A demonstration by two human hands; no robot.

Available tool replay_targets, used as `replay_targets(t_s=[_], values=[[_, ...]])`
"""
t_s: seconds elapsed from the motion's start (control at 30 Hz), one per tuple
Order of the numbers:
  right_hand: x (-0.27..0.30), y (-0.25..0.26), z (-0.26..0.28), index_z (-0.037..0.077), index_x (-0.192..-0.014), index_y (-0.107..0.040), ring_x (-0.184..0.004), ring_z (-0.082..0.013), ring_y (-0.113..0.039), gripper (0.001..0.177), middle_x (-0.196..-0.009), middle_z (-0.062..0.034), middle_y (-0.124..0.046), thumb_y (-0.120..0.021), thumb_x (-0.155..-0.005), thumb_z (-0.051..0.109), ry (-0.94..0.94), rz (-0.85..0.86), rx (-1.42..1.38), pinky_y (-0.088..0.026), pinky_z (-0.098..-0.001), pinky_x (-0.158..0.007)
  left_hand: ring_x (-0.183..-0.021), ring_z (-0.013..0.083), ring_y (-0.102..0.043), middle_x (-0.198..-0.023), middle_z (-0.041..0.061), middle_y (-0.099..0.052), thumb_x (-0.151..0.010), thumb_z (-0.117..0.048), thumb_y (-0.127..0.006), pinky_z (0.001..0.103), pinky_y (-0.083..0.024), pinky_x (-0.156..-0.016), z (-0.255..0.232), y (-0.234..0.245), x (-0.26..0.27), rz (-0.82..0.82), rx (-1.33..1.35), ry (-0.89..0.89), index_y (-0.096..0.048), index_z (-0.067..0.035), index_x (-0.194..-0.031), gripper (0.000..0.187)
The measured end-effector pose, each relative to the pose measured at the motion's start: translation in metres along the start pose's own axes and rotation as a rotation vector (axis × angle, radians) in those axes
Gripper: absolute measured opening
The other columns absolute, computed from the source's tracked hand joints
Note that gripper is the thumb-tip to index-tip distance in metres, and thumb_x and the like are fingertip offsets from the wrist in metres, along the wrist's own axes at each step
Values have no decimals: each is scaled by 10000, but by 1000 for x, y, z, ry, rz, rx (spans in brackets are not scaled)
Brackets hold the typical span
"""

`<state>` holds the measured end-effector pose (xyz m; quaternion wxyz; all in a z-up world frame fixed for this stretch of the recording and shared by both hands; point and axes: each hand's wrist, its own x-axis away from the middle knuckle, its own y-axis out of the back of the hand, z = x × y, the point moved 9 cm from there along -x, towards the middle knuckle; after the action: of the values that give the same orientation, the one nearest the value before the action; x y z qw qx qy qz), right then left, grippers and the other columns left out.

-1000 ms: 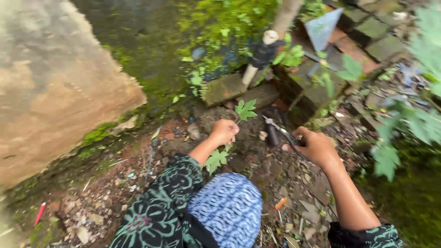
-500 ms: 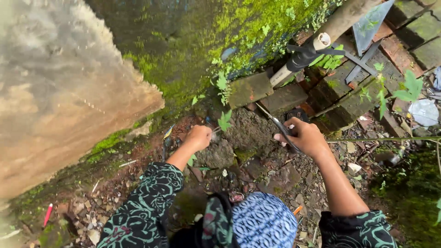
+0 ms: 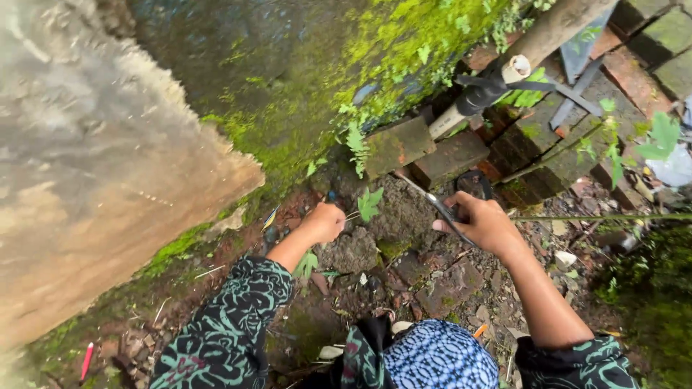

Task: Removing weeds from the ground and scraping moss from a wall using scissors and hands.

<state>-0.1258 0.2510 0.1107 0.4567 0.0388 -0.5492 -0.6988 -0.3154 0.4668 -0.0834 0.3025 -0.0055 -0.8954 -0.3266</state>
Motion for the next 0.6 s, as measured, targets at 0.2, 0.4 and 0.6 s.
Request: replay_targets(t_s=[0.2, 0.4, 0.6], values=[[-9, -27, 39, 223, -1216, -679, -882, -327, -758, 537, -804, -70, -798, -794, -778, 511, 183, 94, 182, -558, -458, -840, -558, 192, -722, -639, 48, -706, -985, -152, -582, 374, -614, -653, 19, -5, 48, -105, 156, 124, -756, -127, -962, 177], [-6, -64, 118, 255, -1227, -671, -859, -276, -763, 579, -815, -18, -800, -808, -755, 561, 371, 208, 284, -576, -441, -827, -654, 162, -771, -806, 68, -775, -985, -156, -609, 415, -502, -1015, 69, -26, 147, -325, 409, 296, -706, -119, -1249, 283], [11, -106, 206, 286, -1205, -674, -819, -287, -763, 583, -775, -10, -785, -801, -734, 604, 610, 278, 383, -577, -449, -829, -849, 246, -792, -1023, 189, -773, -1008, -58, -536, 425, -338, -1076, 107, -64, 272, -587, 801, 394, -588, -3, -1369, 369]])
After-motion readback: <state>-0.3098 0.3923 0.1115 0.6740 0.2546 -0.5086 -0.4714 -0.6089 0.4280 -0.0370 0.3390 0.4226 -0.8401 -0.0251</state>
